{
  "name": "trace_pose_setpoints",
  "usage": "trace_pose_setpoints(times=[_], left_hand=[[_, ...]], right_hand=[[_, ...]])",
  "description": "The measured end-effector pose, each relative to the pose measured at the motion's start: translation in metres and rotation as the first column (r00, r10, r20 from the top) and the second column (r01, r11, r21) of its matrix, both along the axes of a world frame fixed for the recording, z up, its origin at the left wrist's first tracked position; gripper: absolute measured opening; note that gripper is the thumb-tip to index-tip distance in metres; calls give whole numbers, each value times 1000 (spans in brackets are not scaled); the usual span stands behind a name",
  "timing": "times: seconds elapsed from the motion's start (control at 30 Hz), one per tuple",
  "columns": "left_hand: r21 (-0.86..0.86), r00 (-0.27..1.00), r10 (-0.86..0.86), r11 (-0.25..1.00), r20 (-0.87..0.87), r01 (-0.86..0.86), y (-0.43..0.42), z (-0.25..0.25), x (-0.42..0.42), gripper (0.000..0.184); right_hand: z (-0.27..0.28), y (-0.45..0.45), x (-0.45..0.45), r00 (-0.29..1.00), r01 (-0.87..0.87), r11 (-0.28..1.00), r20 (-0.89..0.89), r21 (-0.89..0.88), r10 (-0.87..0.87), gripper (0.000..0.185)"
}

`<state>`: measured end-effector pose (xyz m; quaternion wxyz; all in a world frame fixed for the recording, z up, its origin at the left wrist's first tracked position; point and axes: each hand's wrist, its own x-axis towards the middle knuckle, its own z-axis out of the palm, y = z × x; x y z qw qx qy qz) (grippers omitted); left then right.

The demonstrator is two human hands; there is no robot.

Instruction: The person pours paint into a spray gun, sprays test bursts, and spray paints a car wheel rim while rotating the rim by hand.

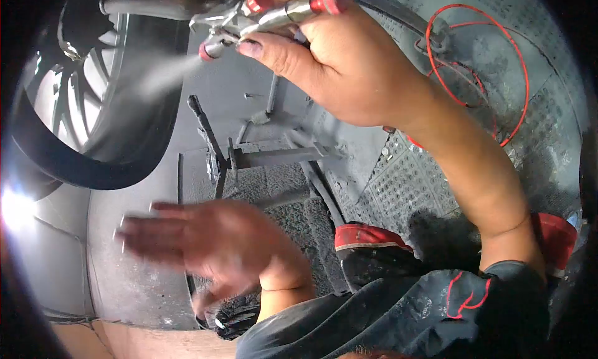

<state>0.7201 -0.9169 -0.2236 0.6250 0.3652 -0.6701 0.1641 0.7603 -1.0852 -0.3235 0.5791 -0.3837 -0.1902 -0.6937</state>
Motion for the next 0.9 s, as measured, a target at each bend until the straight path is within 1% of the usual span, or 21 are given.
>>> trace_pose_setpoints(times=[0.03, 0.07, 0.1, 0.13, 0.17, 0.2, 0.27, 0.33, 0.4, 0.47, 0.5, 0.53, 0.57, 0.6, 0.67, 0.7, 0.77, 0.8, 0.83, 0.87, 0.9], left_hand=[[48, 994, -64, 997, -87, 68, 20, 8, 23, 92], [212, 936, -289, 920, -201, 330, 39, 13, 54, 88], [85, 947, 321, 944, -18, -319, 48, 16, 92, 78], [81, 821, 565, 817, 83, -571, 57, 15, 122, 69], [74, 721, 686, 727, -99, -683, 46, 15, 135, 65], [56, 653, 756, 654, -29, -755, 33, 11, 133, 66], [-18, 713, 700, 714, 36, -700, 19, 0, 111, 68], [71, 867, 487, 873, -106, -482, 0, -3, 44, 75], [39, 945, 326, 945, -8, -325, -6, -9, -11, 87], [-32, 989, 84, 996, 119, -80, -6, -14, -32, 93], [-28, 989, 34, 999, 141, -30, -3, -13, -30, 93], [-25, 989, 29, 999, 142, -26, 3, -10, -20, 93], [26, 928, 324, 942, 184, -334, 14, -8, -3, 91], [60, 775, 586, 787, 238, -614, 25, -6, 16, 90], [18, 813, 566, 819, 141, -573, 39, -5, 76, 85], [3, 643, 710, 670, 288, -742, 60, -1, 114, 83], [-43, 429, 800, 490, 420, -871, 61, 2, 144, 81], [37, 610, 763, 618, 211, -786, 44, 5, 141, 81], [83, 739, 674, 737, -17, -670, 29, 10, 133, 81], [75, 781, 624, 779, 6, -623, 18, 9, 116, 83], [67, 820, 572, 817, 30, -572, 8, 4, 90, 85]], right_hand=[[-1, 1, -12, 990, -18, 1000, -141, 24, 22, 25], [0, 2, -21, 959, -38, 998, -279, 48, 49, 27], [2, 0, -27, 960, -39, 998, -275, 42, 49, 27], [2, -1, -32, 936, -88, 996, -342, 15, 87, 27], [3, -2, -32, 921, -110, 994, -376, 2, 103, 27], [3, -2, -32, 905, -132, 991, -410, -10, 116, 27], [1, 1, -27, 931, -108, 994, -352, -19, 95, 26], [0, 2, -28, 931, -126, 992, -348, -32, 107, 25], [2, 5, -29, 924, -150, 987, -362, -53, 121, 25], [5, 6, -30, 915, -192, 980, -372, -61, 156, 23], [3, 7, -28, 916, -188, 980, -371, -58, 154, 23], [1, 9, -25, 927, -153, 986, -354, -60, 123, 22], [0, 9, -23, 937, -117, 991, -337, -63, 89, 21], [1, 9, -23, 938, -115, 991, -337, -65, 87, 21], [1, 9, -24, 946, -118, 993, -306, -25, 104, 22], [1, 8, -25, 946, -119, 993, -307, -29, 104, 22], [2, 6, -27, 928, -107, 993, -363, -41, 84, 24], [0, 5, -27, 927, -108, 993, -365, -41, 86, 24], [-1, 3, -26, 930, -73, 995, -366, -73, 41, 25], [-1, 3, -25, 931, -37, 994, -364, -107, -4, 26], [-2, 4, -24, 931, -38, 994, -364, -106, -3, 26]])
